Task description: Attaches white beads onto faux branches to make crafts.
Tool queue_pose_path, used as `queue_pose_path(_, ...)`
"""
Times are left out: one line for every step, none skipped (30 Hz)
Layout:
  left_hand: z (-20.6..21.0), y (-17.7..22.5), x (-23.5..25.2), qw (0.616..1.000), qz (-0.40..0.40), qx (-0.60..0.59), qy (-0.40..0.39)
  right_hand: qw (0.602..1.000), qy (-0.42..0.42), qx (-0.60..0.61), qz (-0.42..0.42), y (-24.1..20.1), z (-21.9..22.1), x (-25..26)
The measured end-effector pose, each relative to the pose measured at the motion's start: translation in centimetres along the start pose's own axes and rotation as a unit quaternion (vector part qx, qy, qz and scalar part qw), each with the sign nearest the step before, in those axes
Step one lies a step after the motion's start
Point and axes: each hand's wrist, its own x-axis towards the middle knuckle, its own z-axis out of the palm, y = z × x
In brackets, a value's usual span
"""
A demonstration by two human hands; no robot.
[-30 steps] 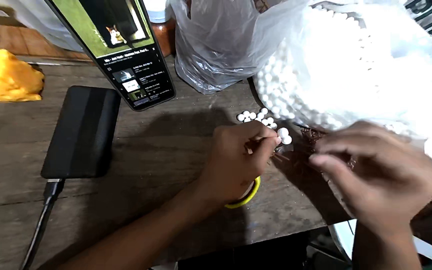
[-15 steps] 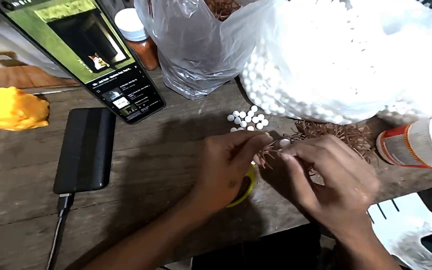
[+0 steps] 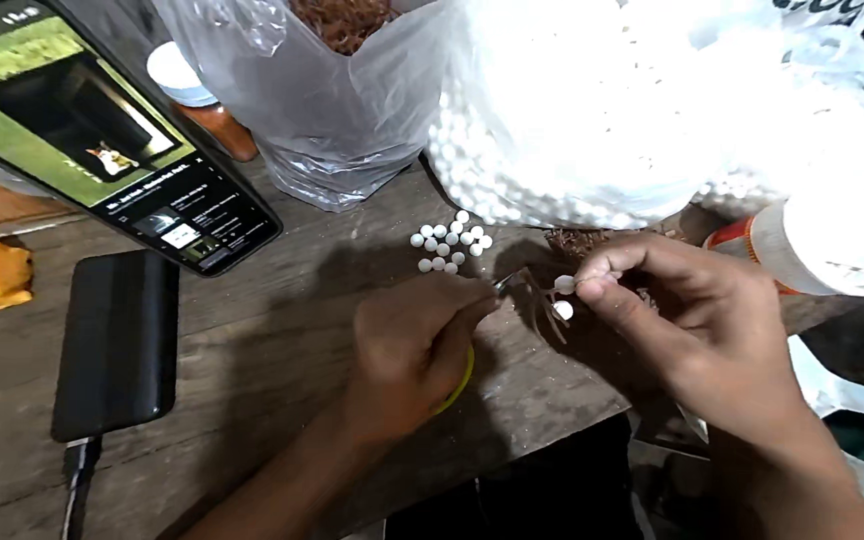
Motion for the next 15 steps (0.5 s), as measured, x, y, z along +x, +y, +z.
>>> queue_pose_path(-0.01, -0.01, -0.01, 1.000, 0.003, 0.008, -0.008, 1.000, -0.010, 0.010, 0.005, -0.10, -0.20, 0.25)
queue_pose_path(-0.02, -0.02, 0.03, 1.000, 0.002, 0.010, -0.016, 1.000, -0.022, 0.018, 0.008, -0.14, -0.42, 0.48)
queue_pose_path(-0.04, -0.03, 0.05, 1.000, -0.003, 0.006, -0.023, 0.999, -0.033, 0.026, 0.013, -0.17, -0.62, 0.67)
queue_pose_path(-0.09, -0.04, 0.05, 0.999, -0.014, 0.000, -0.031, 0.998, -0.042, 0.031, 0.020, -0.18, -0.76, 0.82)
queue_pose_path(-0.13, -0.05, 0.02, 0.999, -0.026, -0.002, -0.038, 0.998, -0.048, 0.034, 0.027, -0.17, -0.84, 0.91)
queue_pose_path(-0.13, -0.09, 0.00, 0.998, -0.036, -0.006, -0.042, 0.997, -0.053, 0.034, 0.033, -0.15, -0.89, 0.97)
queue_pose_path(-0.13, -0.12, -0.02, 0.998, -0.043, -0.007, -0.041, 0.997, -0.057, 0.031, 0.038, -0.14, -0.90, 1.00)
queue_pose_path(-0.13, -0.14, -0.01, 0.998, -0.046, -0.006, -0.038, 0.997, -0.059, 0.029, 0.039, -0.10, -0.92, 1.03)
queue_pose_path(-0.14, -0.17, 0.02, 0.998, -0.045, -0.003, -0.032, 0.997, -0.060, 0.026, 0.039, -0.04, -0.94, 1.05)
queue_pose_path(-0.16, -0.23, 0.04, 0.999, -0.038, 0.003, -0.025, 0.997, -0.062, 0.027, 0.040, 0.02, -0.96, 1.07)
queue_pose_path(-0.17, -0.32, 0.03, 0.999, -0.026, 0.010, -0.020, 0.997, -0.064, 0.031, 0.043, 0.04, -0.99, 1.10)
queue_pose_path(-0.16, -0.40, 0.04, 1.000, -0.006, 0.019, -0.015, 0.996, -0.067, 0.034, 0.046, 0.04, -1.02, 1.11)
queue_pose_path(-0.15, -0.40, 0.08, 0.999, 0.021, 0.037, -0.010, 0.995, -0.071, 0.039, 0.051, 0.04, -1.07, 1.14)
queue_pose_path(-0.12, -0.32, 0.13, 0.997, 0.050, 0.062, -0.005, 0.994, -0.076, 0.047, 0.057, 0.03, -1.14, 1.17)
queue_pose_path(-0.07, -0.09, 0.17, 0.993, 0.077, 0.088, 0.000, 0.993, -0.085, 0.058, 0.064, 0.02, -1.19, 1.21)
